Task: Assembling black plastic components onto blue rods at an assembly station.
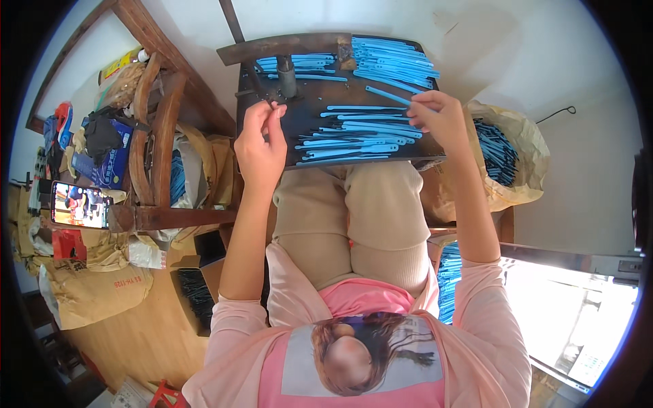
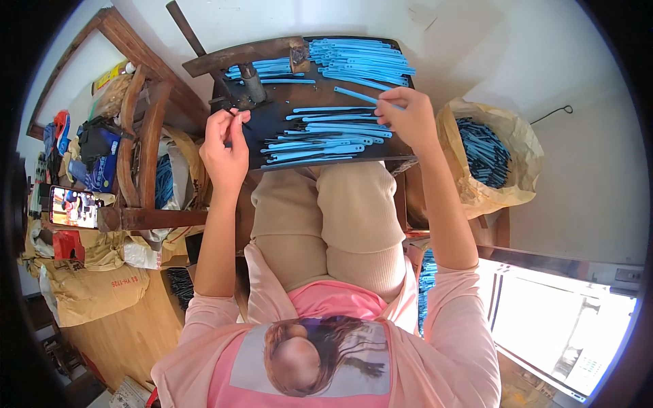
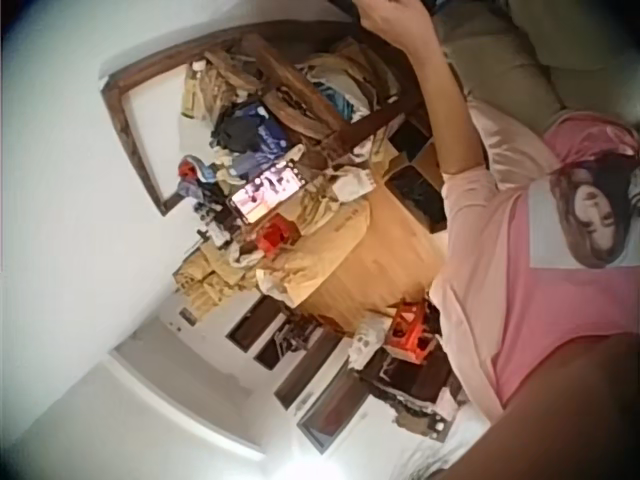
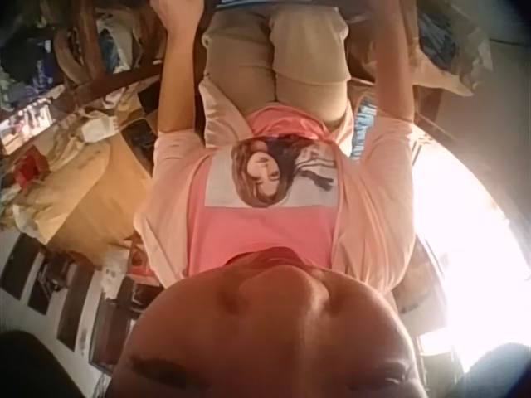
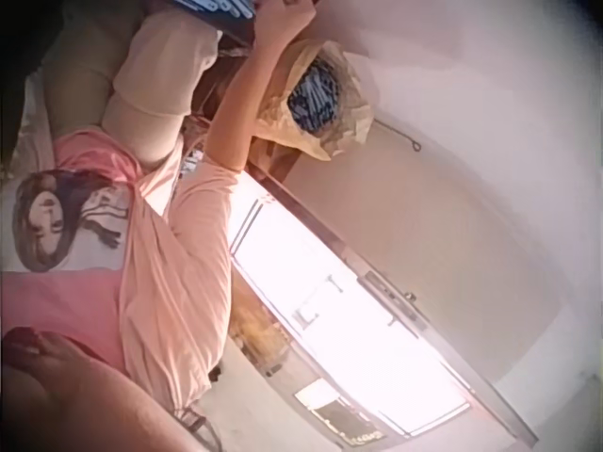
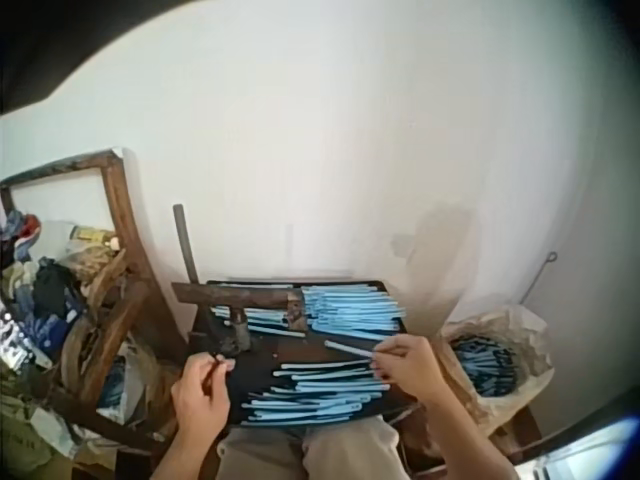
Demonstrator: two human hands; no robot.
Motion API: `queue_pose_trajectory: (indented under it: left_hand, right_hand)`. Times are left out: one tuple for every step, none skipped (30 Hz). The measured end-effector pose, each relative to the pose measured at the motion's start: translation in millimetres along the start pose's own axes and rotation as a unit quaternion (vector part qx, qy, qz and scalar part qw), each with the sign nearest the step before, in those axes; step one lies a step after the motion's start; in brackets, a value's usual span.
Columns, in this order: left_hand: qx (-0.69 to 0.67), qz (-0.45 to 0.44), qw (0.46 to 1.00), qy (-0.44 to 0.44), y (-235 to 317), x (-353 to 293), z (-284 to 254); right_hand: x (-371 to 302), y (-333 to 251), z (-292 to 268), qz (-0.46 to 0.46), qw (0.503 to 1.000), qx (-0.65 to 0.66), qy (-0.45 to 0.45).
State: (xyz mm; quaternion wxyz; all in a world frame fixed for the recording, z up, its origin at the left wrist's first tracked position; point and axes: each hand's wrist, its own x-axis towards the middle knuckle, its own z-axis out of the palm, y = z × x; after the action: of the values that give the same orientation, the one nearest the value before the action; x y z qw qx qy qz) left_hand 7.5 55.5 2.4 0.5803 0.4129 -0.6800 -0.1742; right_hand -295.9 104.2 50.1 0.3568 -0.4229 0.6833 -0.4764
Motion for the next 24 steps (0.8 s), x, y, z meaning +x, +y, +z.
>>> queue_pose_trajectory:
  left_hand:
    - [-0.002,0.002,1.000,0.001,1,0,0]
    - [-0.002,0.000,1.000,0.001,0,-1,0]
    - [-0.001,-0.003,1.000,0.001,0,-1,-1]
    - [0.002,-0.002,1.000,0.003,1,-1,-2]
    - [-0.005,-0.008,1.000,0.002,1,-1,-1]
    - [-0.012,-0.015,1.000,0.001,2,0,-1]
    - [-0.010,-0.015,1.000,0.001,3,-1,-2]
    - [-0.034,-0.021,0.999,0.000,4,0,-2]
    - [-0.058,-0.027,0.998,-0.001,5,1,-1]
    - [-0.058,-0.027,0.998,-0.004,6,3,1]
    - [-0.075,-0.046,0.996,-0.013,8,6,1]
    - [-0.093,-0.066,0.993,-0.022,9,7,2]
    - [-0.090,-0.068,0.993,-0.024,12,10,5]
    - [-0.110,-0.088,0.989,-0.039,15,14,9]
    - [-0.131,-0.107,0.984,-0.053,17,19,16]
    - [-0.129,-0.111,0.984,-0.054,19,23,23]
    - [-0.144,-0.110,0.981,-0.064,21,27,31]
    - [-0.159,-0.110,0.978,-0.074,23,32,38]
    - [-0.158,-0.105,0.979,-0.080,24,37,42]
    - [-0.158,-0.108,0.978,-0.081,23,39,48]
    - [-0.147,-0.104,0.979,-0.095,21,41,52]
    - [-0.136,-0.101,0.980,-0.108,19,42,56]
    - [-0.148,-0.101,0.978,-0.109,17,42,60]
    - [-0.148,-0.104,0.977,-0.110,16,41,62]
  right_hand:
    - [6,10,-2,-0.051,0.993,-0.102,-0.015]
    - [7,6,2,-0.103,0.974,-0.201,-0.033]
    - [6,3,6,-0.142,0.946,-0.291,-0.017]
    - [6,-1,8,-0.144,0.946,-0.289,-0.019]
    - [3,-11,11,-0.151,0.921,-0.357,-0.029]
    - [3,-16,13,-0.156,0.892,-0.423,-0.038]
    - [8,-11,14,-0.157,0.892,-0.421,-0.039]
    - [12,-6,14,-0.205,0.878,-0.430,-0.044]
    - [16,-1,14,-0.252,0.862,-0.437,-0.049]
    - [20,4,11,-0.250,0.863,-0.436,-0.047]
    - [21,1,14,-0.233,0.858,-0.456,-0.049]
    - [22,-1,17,-0.215,0.852,-0.475,-0.050]
    - [22,-3,18,-0.212,0.853,-0.473,-0.053]
    - [18,-9,21,-0.199,0.874,-0.440,-0.060]
    - [15,-14,23,-0.185,0.892,-0.407,-0.066]
    - [12,-17,25,-0.183,0.893,-0.405,-0.069]
    - [9,-20,26,-0.207,0.900,-0.377,-0.067]
    - [8,-21,28,-0.231,0.906,-0.348,-0.064]
    - [8,-19,32,-0.230,0.907,-0.347,-0.067]
    - [9,-17,34,-0.260,0.914,-0.307,-0.058]
    - [10,-17,37,-0.291,0.918,-0.265,-0.048]
    - [9,-17,40,-0.289,0.919,-0.265,-0.049]
    - [7,-19,43,-0.285,0.926,-0.242,-0.043]
    - [6,-21,47,-0.282,0.934,-0.218,-0.037]
